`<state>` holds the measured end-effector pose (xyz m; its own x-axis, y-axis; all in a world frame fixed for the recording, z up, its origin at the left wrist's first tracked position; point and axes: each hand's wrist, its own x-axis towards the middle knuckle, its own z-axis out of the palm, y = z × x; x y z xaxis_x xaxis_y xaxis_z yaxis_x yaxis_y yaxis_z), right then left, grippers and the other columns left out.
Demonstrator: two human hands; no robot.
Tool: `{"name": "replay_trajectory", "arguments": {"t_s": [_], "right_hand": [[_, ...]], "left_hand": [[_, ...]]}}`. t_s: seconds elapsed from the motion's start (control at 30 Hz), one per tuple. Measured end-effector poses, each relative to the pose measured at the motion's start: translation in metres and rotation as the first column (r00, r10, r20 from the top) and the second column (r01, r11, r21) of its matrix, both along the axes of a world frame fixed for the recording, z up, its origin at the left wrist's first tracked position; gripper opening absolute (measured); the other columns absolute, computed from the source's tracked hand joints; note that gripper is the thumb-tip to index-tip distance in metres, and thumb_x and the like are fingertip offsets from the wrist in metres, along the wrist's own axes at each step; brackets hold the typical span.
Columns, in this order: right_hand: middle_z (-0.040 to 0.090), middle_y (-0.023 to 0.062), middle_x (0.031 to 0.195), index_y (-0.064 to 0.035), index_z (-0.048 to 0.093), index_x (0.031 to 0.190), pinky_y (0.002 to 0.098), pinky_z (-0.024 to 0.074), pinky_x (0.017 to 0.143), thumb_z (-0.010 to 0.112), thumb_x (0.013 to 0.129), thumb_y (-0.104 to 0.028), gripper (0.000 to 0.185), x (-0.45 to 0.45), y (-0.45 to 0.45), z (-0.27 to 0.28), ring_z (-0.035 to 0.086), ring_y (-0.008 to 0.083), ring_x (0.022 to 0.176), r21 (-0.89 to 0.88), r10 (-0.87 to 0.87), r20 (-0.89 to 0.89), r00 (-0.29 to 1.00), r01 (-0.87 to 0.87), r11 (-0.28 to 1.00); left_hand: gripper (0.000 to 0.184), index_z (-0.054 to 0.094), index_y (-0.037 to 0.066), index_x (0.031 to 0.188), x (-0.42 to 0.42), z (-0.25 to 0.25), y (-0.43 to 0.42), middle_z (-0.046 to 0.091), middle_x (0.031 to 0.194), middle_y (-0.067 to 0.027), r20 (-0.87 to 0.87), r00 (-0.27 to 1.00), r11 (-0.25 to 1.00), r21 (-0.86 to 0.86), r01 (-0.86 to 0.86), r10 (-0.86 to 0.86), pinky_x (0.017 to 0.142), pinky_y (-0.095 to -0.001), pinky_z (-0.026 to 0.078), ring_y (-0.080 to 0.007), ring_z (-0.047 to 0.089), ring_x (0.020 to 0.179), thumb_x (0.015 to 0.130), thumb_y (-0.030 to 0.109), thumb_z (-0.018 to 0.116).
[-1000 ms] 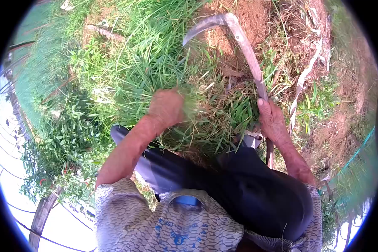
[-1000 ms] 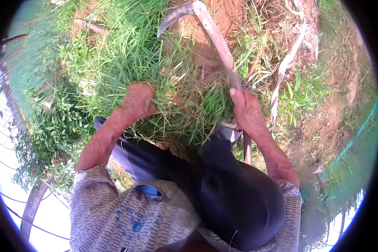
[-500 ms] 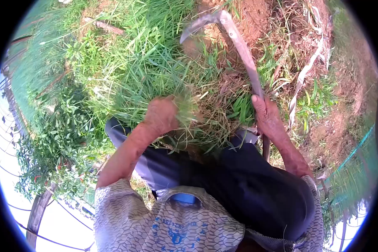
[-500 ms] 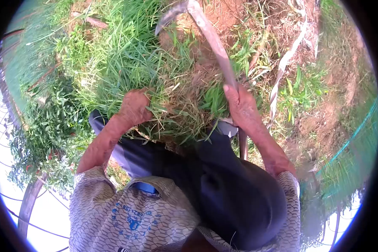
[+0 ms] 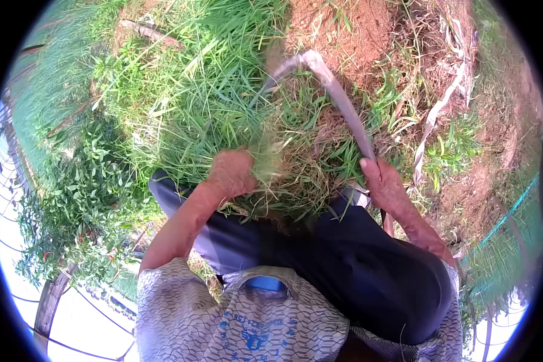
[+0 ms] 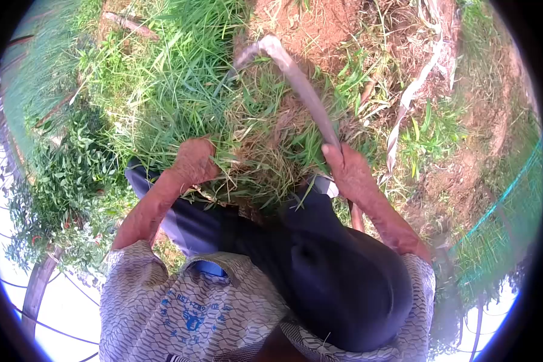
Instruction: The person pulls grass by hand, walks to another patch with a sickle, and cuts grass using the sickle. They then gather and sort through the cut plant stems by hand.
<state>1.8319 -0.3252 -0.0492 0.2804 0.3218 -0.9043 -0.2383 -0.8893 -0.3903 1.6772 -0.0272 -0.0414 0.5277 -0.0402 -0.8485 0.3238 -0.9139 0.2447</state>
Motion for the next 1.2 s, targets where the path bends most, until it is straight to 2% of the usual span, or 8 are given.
{"name": "replay_trajectory", "arguments": {"t_s": [0.07, 0.17, 0.37, 0.6, 0.9, 1.0, 1.03, 1.2], "right_hand": [[0.063, 0.0148, 0.081, 0.0026, 0.054, 0.110, 0.0367, 0.0487, 0.062, 0.049, 0.092, -0.051, 0.057, -0.079, -0.098, -0.020, 0.064, 0.0227, 0.075, 0.252, -0.126, 0.326, 0.937, 0.043, 0.967], [0.060, 0.0076, 0.078, -0.0039, 0.056, 0.116, 0.0302, 0.0447, 0.065, 0.052, 0.091, -0.052, 0.055, -0.101, -0.120, -0.006, 0.057, 0.0164, 0.073, 0.011, -0.344, -0.065, 0.937, 0.346, 0.938], [0.037, -0.0036, 0.052, -0.0072, 0.050, 0.087, 0.0238, 0.0289, 0.030, 0.046, 0.091, -0.057, 0.050, -0.017, -0.039, 0.011, 0.034, 0.0075, 0.036, 0.169, -0.586, -0.093, 0.805, 0.593, 0.787], [0.053, 0.0108, 0.065, -0.0015, 0.055, 0.101, 0.0344, 0.0400, 0.052, 0.041, 0.089, -0.064, 0.065, -0.045, -0.119, -0.010, 0.052, 0.0202, 0.054, 0.087, -0.007, 0.360, 0.933, -0.025, 0.996], [0.042, -0.0006, 0.058, -0.0102, 0.046, 0.088, 0.0263, 0.0322, 0.041, 0.050, 0.092, -0.052, 0.042, -0.055, -0.113, 0.032, 0.039, 0.0106, 0.046, 0.083, -0.504, -0.002, 0.864, 0.502, 0.861], [0.035, -0.0043, 0.050, -0.0129, 0.042, 0.077, 0.0226, 0.0267, 0.031, 0.050, 0.093, -0.048, 0.039, -0.011, -0.051, 0.024, 0.031, 0.0052, 0.036, 0.215, -0.568, 0.045, 0.822, 0.547, 0.809], [0.037, -0.0062, 0.053, -0.0025, 0.050, 0.108, 0.0214, 0.0278, 0.031, 0.045, 0.096, -0.046, 0.045, 0.003, -0.044, 0.016, 0.032, 0.0047, 0.038, 0.227, -0.582, -0.022, 0.813, 0.571, 0.789], [0.041, -0.0040, 0.058, -0.0023, 0.053, 0.098, 0.0251, 0.0283, 0.035, 0.049, 0.092, -0.052, 0.050, -0.025, -0.165, 0.000, 0.037, 0.0077, 0.040, 0.132, -0.133, 0.351, 0.927, 0.092, 0.987]], "left_hand": [[0.047, 0.056, 0.002, 0.110, -0.002, -0.002, 0.001, 0.063, 0.096, -0.0191, 0.106, 0.992, 0.998, 0.003, -0.068, 0.067, 0.077, -0.0415, 0.052, -0.0340, 0.065, 0.085, 0.066, 0.018, 0.064], [0.066, 0.044, 0.005, 0.127, -0.005, -0.002, 0.001, 0.050, 0.124, -0.0197, 0.310, 0.948, 0.998, -0.012, -0.069, 0.070, 0.096, -0.0456, 0.037, -0.0365, 0.048, 0.117, 0.068, 0.024, 0.067], [0.102, 0.019, 0.005, 0.145, 0.025, -0.056, 0.001, 0.027, 0.143, -0.0239, 0.365, 0.919, 0.988, 0.064, 0.137, -0.151, 0.102, -0.0463, 0.027, -0.0410, 0.025, 0.133, 0.064, 0.034, 0.073], [0.028, 0.069, 0.004, 0.078, 0.014, -0.047, -0.016, 0.064, 0.089, -0.0153, 0.257, 0.956, 0.987, -0.039, 0.156, -0.141, 0.090, -0.0456, 0.041, -0.0343, 0.057, 0.093, 0.060, 0.026, 0.064], [0.022, 0.064, 0.000, 0.066, -0.048, -0.003, -0.057, 0.063, 0.069, -0.0195, 0.034, 0.999, 0.892, -0.451, 0.019, -0.005, 0.068, -0.0440, 0.052, -0.0381, 0.063, 0.073, 0.064, 0.022, 0.063], [0.042, 0.060, 0.001, 0.104, 0.001, 0.001, -0.037, 0.066, 0.089, -0.0181, -0.158, 0.979, 0.954, -0.290, 0.078, -0.128, 0.086, -0.0410, 0.045, -0.0354, 0.063, 0.089, 0.064, 0.015, 0.065], [0.042, 0.060, 0.001, 0.104, 0.000, 0.004, -0.034, 0.066, 0.089, -0.0181, -0.154, 0.979, 0.952, -0.296, 0.084, -0.134, 0.086, -0.0410, 0.045, -0.0354, 0.063, 0.089, 0.064, 0.015, 0.065], [0.098, 0.030, 0.013, 0.143, 0.009, 0.015, -0.012, 0.051, 0.117, -0.0180, 0.333, 0.940, 0.977, -0.212, -0.004, 0.076, 0.087, -0.0385, 0.043, -0.0344, 0.055, 0.094, 0.052, 0.010, 0.069]]}}
